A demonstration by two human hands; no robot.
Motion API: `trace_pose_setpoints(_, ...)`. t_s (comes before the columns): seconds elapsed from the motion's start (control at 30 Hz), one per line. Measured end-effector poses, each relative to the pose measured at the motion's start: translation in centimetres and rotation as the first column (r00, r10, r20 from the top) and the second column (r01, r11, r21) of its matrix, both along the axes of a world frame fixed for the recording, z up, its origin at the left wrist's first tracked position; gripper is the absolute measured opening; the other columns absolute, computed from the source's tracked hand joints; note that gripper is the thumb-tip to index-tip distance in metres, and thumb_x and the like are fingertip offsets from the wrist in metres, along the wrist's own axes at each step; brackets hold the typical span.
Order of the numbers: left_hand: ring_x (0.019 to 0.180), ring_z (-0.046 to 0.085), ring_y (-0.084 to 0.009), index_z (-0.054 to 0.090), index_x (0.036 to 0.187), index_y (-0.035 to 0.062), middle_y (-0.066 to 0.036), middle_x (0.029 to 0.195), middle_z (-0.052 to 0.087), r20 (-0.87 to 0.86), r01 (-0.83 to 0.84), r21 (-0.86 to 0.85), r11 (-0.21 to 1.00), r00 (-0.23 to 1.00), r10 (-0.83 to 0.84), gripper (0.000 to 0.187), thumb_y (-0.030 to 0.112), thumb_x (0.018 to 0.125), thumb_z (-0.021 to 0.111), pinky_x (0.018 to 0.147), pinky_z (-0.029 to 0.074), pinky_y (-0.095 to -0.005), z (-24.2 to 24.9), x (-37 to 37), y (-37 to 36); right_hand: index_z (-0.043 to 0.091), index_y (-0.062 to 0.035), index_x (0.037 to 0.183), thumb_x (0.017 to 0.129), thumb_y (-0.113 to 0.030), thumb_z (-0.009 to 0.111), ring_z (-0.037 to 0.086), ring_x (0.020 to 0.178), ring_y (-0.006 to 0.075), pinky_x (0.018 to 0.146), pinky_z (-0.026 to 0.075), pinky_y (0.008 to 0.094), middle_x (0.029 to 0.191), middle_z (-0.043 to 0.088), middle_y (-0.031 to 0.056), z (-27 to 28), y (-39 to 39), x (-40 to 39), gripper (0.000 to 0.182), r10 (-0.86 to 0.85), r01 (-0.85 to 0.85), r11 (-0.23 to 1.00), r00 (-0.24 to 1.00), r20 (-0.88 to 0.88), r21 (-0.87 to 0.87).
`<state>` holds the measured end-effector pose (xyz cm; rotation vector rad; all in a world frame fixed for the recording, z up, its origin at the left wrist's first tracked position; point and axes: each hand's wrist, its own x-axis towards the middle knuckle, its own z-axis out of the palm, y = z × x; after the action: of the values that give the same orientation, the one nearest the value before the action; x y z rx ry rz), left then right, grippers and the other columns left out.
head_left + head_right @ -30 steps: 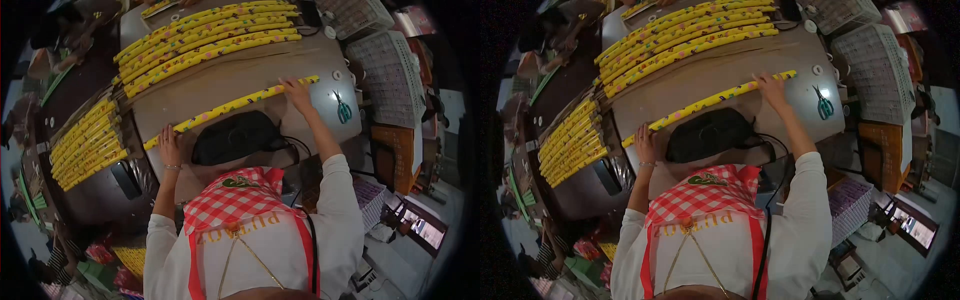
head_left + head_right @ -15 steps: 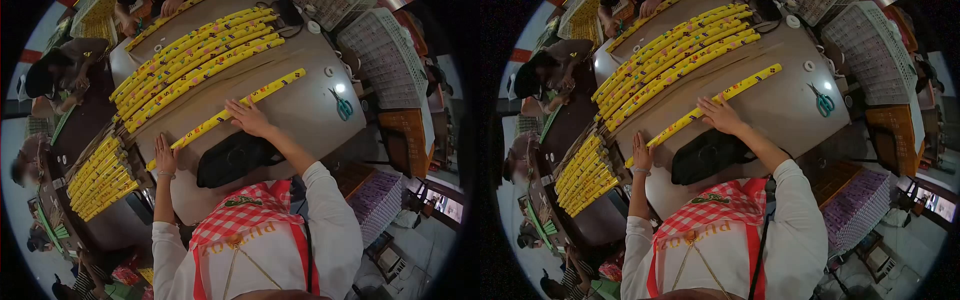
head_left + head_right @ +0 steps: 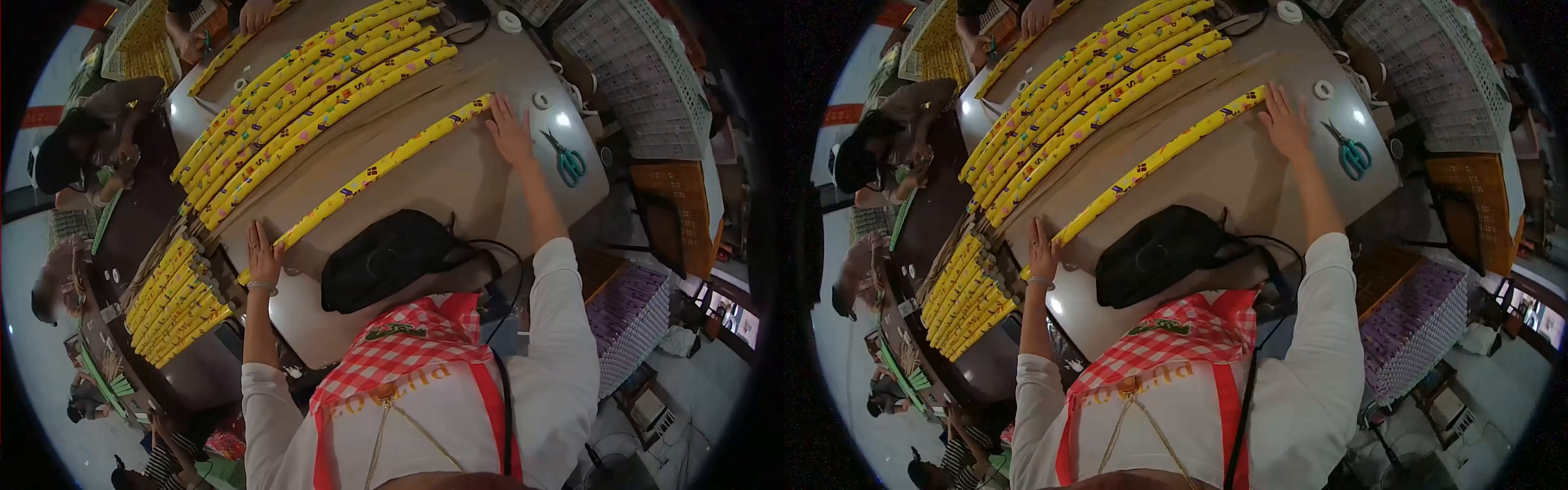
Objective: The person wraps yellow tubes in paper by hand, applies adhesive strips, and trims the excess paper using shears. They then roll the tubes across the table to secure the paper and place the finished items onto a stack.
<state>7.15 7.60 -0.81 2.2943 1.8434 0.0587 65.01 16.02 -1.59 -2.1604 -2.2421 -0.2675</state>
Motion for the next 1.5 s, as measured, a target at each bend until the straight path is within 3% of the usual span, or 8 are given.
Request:
trace_pose_setpoints(0.17,0.129,0.017,-0.0335,0.015,0.136,0.0021,-0.020,0.139,0.018,0.035,-0.020,-0.011,1.000,0.999,0.021,0.067,0.042,0.087,0.039,0.104,0.017,-0.0411,0.1,0.1,0.2,0.017,-0.0065,0.137,0.093,-0.039,0.027,0.021,0.130,0.0229,0.103,0.010,0.0512,0.142,0.017,0.0087,-1.3,0.7,-0.6,0.055,-0.261,0.317,0.920,0.934,-0.244,0.231)
trace_pose_setpoints(0.43,0.132,0.011,-0.0302,0.011,0.138,0.0064,-0.017,0.142,0.013,-0.001,-0.023,-0.022,0.999,1.000,0.023,0.068,0.043,0.087,0.039,0.105,0.011,-0.0401,-0.5,-0.4,0.1,0.016,-0.0054,0.137,0.092,-0.039,0.027,0.013,0.132,0.0214,0.103,0.006,0.0535,0.143,0.014,0.0067,-1.3,1.0,-6.5,0.057,-0.206,0.273,0.946,0.922,-0.328,0.174)
trace_pose_setpoints(0.57,0.131,0.012,-0.0310,0.013,0.137,0.0061,-0.017,0.141,0.015,0.014,-0.024,0.021,1.000,1.000,0.023,0.063,0.039,0.089,0.038,0.105,0.014,-0.0406,-0.9,-0.3,0.4,0.023,-0.0080,0.135,0.090,-0.036,0.035,0.019,0.130,0.0190,0.104,0.013,0.0489,0.142,0.020,0.0046,0.4,-1.1,-12.3,0.055,0.163,-0.159,0.986,0.979,-0.120,0.046)
trace_pose_setpoints(0.73,0.132,0.012,-0.0287,0.012,0.138,0.0097,-0.015,0.142,0.013,0.072,-0.098,-0.069,0.993,0.992,0.103,0.068,0.044,0.087,0.041,0.105,0.014,-0.0420,-0.2,0.0,0.4,0.026,-0.0148,0.135,0.086,-0.033,0.045,0.023,0.129,0.0168,0.104,0.017,0.0456,0.141,0.023,0.0008,0.7,-2.9,-13.9,0.055,0.697,-0.703,0.710,0.710,-0.102,-0.037)
trace_pose_setpoints(1.03,0.132,0.012,-0.0281,0.014,0.138,0.0117,-0.011,0.142,0.014,0.088,-0.111,-0.025,0.993,0.990,0.113,0.068,0.045,0.086,0.043,0.105,0.015,-0.0419,-0.4,0.2,0.2,0.028,-0.0148,0.134,0.082,-0.022,0.049,0.024,0.128,0.0167,0.104,0.020,0.0425,0.141,0.021,-0.0002,1.4,2.2,-9.7,0.056,0.514,-0.514,0.857,0.858,-0.016,-0.049)
trace_pose_setpoints(1.13,0.132,0.012,-0.0279,0.015,0.138,0.0123,-0.010,0.142,0.014,0.086,-0.131,-0.054,0.990,0.987,0.136,0.068,0.045,0.085,0.043,0.105,0.015,-0.0413,0.3,0.5,0.3,0.032,-0.0136,0.132,0.080,-0.014,0.047,0.027,0.127,0.0179,0.104,0.020,0.0430,0.138,0.029,0.0009,0.9,1.7,-9.5,0.054,0.730,-0.718,0.683,0.669,0.141,-0.136)
trace_pose_setpoints(1.33,0.132,0.012,-0.0278,0.015,0.138,0.0139,-0.010,0.142,0.015,0.093,-0.154,-0.058,0.986,0.983,0.159,0.068,0.047,0.085,0.043,0.105,0.014,-0.0411,-0.1,0.5,0.2,0.038,-0.0158,0.129,0.079,-0.013,0.046,0.037,0.122,0.0186,0.102,0.028,0.0371,0.135,0.036,0.0015,4.2,0.3,-12.0,0.050,0.950,-0.955,0.282,0.291,-0.118,-0.088)
trace_pose_setpoints(1.5,0.131,0.014,-0.0293,0.017,0.137,0.0163,-0.012,0.141,0.017,0.102,-0.165,-0.039,0.985,0.980,0.169,0.067,0.049,0.084,0.042,0.105,0.014,-0.0425,-0.2,0.7,0.1,0.031,-0.0209,0.133,0.080,-0.019,0.052,0.030,0.126,0.0160,0.104,0.023,0.0408,0.138,0.030,-0.0012,2.0,1.6,-15.3,0.057,0.688,-0.702,0.712,0.691,-0.222,0.024)
